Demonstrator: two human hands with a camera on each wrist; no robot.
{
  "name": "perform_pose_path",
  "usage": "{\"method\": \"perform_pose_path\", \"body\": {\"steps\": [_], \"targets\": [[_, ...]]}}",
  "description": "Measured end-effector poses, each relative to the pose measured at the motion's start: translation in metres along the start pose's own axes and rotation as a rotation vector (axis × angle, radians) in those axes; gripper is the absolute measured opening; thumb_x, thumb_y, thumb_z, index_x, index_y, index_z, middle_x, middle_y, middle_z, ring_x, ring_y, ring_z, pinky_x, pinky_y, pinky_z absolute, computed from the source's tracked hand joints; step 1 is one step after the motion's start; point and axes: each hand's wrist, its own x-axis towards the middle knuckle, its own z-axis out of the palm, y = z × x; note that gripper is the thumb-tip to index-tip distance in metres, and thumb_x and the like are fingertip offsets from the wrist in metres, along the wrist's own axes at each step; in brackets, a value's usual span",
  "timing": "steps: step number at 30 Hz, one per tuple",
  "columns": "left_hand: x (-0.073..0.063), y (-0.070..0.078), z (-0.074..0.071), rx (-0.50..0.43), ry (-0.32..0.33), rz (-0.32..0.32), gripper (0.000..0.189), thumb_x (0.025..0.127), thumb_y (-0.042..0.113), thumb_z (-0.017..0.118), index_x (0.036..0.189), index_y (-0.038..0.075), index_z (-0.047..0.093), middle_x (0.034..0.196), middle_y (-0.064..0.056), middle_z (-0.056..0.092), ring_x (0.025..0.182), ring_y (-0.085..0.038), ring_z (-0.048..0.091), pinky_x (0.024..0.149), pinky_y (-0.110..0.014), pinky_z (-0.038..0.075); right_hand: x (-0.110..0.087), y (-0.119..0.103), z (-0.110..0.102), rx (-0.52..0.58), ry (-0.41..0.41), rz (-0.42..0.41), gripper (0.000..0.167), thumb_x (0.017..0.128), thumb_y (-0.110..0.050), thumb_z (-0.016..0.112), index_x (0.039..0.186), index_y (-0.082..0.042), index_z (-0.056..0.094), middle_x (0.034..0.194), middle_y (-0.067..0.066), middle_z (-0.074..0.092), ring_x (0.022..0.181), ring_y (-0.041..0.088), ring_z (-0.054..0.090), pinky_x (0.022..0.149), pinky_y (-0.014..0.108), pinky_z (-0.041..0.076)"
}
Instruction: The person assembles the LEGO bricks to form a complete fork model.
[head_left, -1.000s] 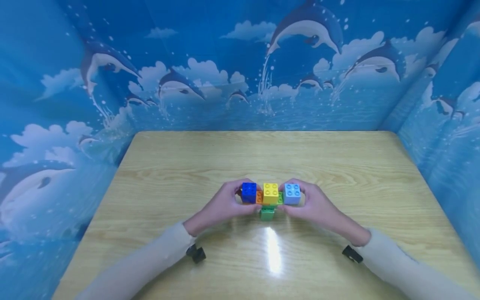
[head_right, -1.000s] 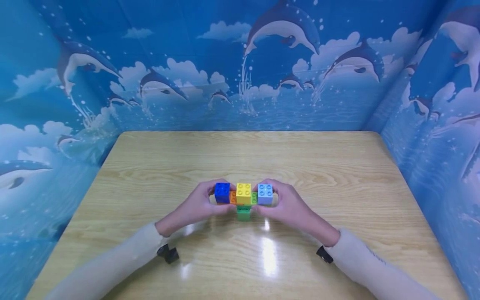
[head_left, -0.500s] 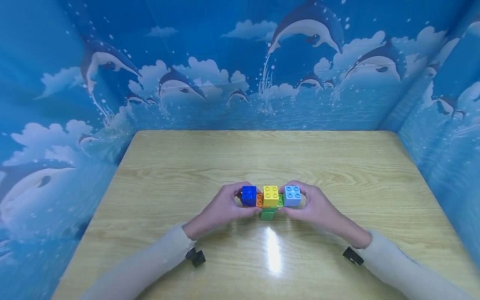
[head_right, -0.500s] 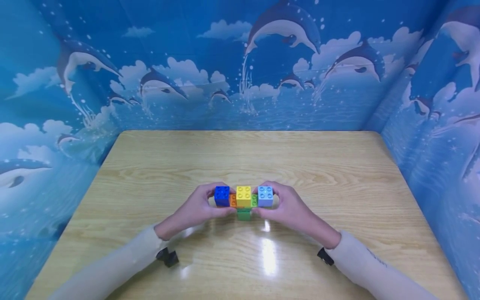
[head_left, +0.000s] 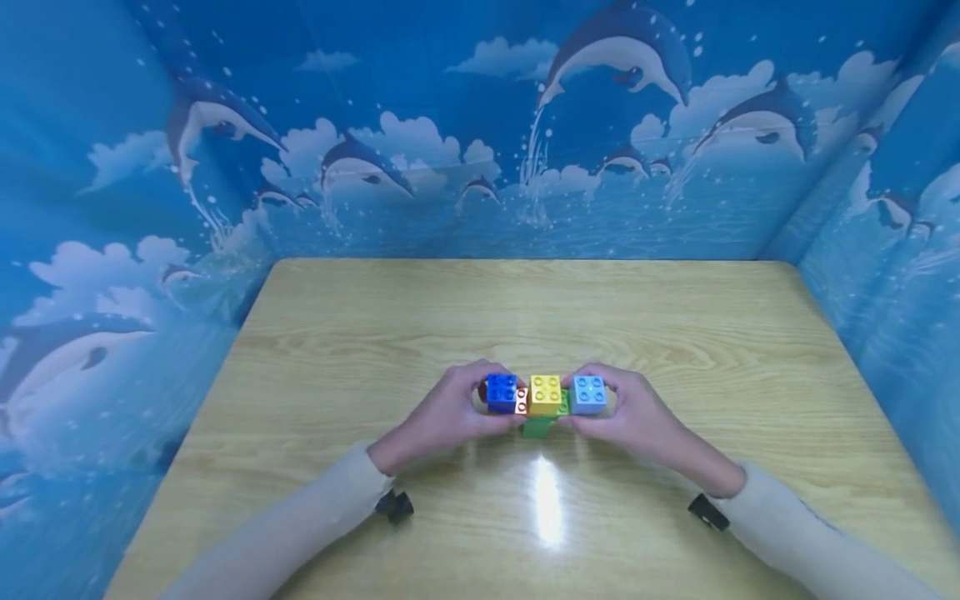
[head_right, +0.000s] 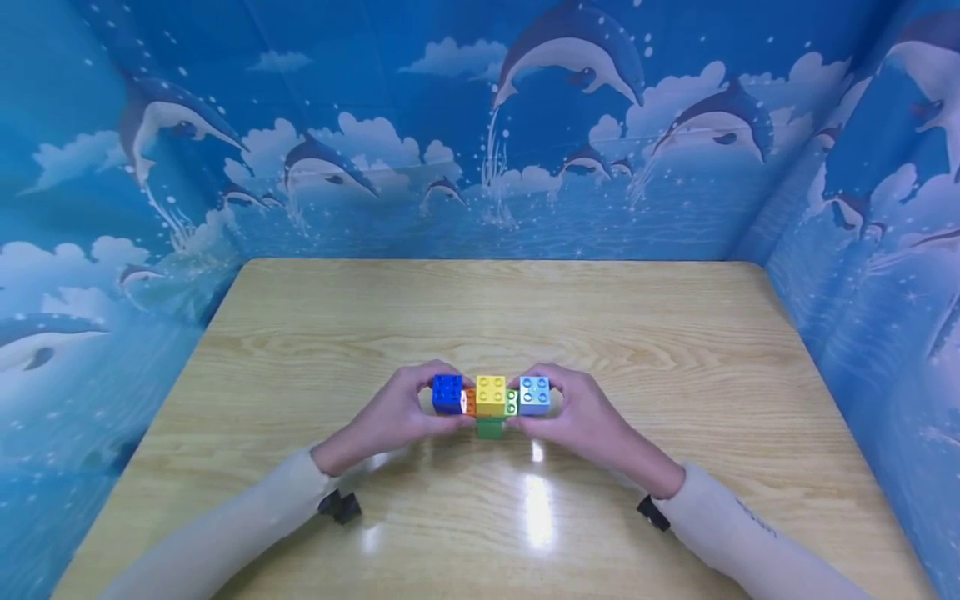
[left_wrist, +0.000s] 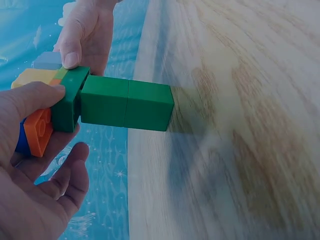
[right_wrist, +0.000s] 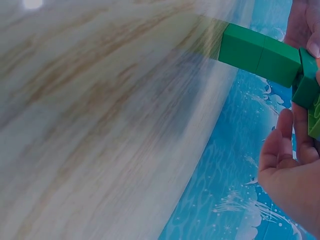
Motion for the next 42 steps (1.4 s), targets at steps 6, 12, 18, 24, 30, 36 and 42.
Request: {"method": "perform_pose_path", "body": {"steps": [6, 12, 18, 24, 30, 36, 42], "targets": [[0.001, 0.0, 0.0, 0.007, -0.003, 0.024, 0.039, 0.084, 0.013, 0.096, 0.118, 0.012, 0.077, 0.106, 0.01, 0.074, 0.093, -0.017, 0.066, 0.079, -0.031, 0.057, 0.0, -0.003, -0.003, 0.003, -0.025, 0.015, 0.043, 0.086, -0.016, 0.096, 0.123, -0.008, 0.075, 0.115, 0.003, 0.078, 0.099, 0.022, 0.075, 0.084, 0.033, 0.064], [0.0, -0.003, 0.001, -0.054, -0.017, -0.006, 0.039, 0.087, 0.016, 0.095, 0.122, 0.011, 0.076, 0.109, 0.008, 0.076, 0.096, -0.014, 0.069, 0.081, -0.032, 0.062, 0.002, -0.006, -0.007, -0.032, -0.043, 0.039, 0.043, 0.087, -0.019, 0.095, 0.124, -0.009, 0.076, 0.117, 0.004, 0.078, 0.099, 0.019, 0.076, 0.083, 0.031, 0.064], [0.002, -0.005, 0.001, -0.098, -0.023, -0.065, 0.039, 0.089, 0.021, 0.094, 0.123, 0.013, 0.075, 0.111, 0.009, 0.076, 0.101, -0.015, 0.07, 0.088, -0.032, 0.062, 0.004, -0.009, -0.007, -0.013, -0.065, 0.095, 0.047, 0.09, -0.024, 0.093, 0.13, -0.007, 0.074, 0.117, 0.004, 0.078, 0.102, 0.02, 0.074, 0.086, 0.031, 0.062], [-0.001, -0.006, 0.003, -0.073, -0.024, -0.015, 0.037, 0.088, 0.014, 0.094, 0.121, 0.013, 0.075, 0.112, 0.01, 0.076, 0.102, -0.012, 0.069, 0.09, -0.034, 0.06, 0.003, -0.007, -0.007, -0.008, -0.066, 0.08, 0.046, 0.089, -0.021, 0.094, 0.128, -0.008, 0.075, 0.121, 0.005, 0.077, 0.104, 0.021, 0.074, 0.087, 0.03, 0.062], [0.0, -0.008, 0.002, -0.071, -0.032, 0.03, 0.036, 0.087, 0.012, 0.094, 0.117, 0.015, 0.077, 0.109, 0.013, 0.075, 0.101, -0.01, 0.07, 0.092, -0.037, 0.059, 0.001, -0.004, -0.005, -0.014, -0.044, 0.051, 0.044, 0.087, -0.019, 0.095, 0.125, -0.009, 0.075, 0.118, 0.005, 0.078, 0.101, 0.02, 0.075, 0.085, 0.032, 0.064], [0.0, -0.009, 0.002, -0.05, -0.02, 0.028, 0.039, 0.086, 0.013, 0.095, 0.12, 0.013, 0.076, 0.112, 0.012, 0.075, 0.103, -0.009, 0.07, 0.095, -0.037, 0.059, 0.002, -0.004, -0.003, -0.028, -0.032, 0.026, 0.043, 0.087, -0.017, 0.095, 0.124, -0.01, 0.075, 0.117, 0.004, 0.078, 0.1, 0.019, 0.075, 0.084, 0.032, 0.064], [0.001, -0.009, 0.002, -0.052, -0.014, 0.013, 0.041, 0.086, 0.013, 0.095, 0.122, 0.012, 0.075, 0.114, 0.009, 0.076, 0.104, -0.01, 0.07, 0.095, -0.035, 0.059, 0.003, -0.003, -0.003, -0.031, -0.028, 0.013, 0.042, 0.088, -0.017, 0.094, 0.124, -0.008, 0.075, 0.118, 0.003, 0.078, 0.101, 0.019, 0.075, 0.084, 0.031, 0.063]]}}
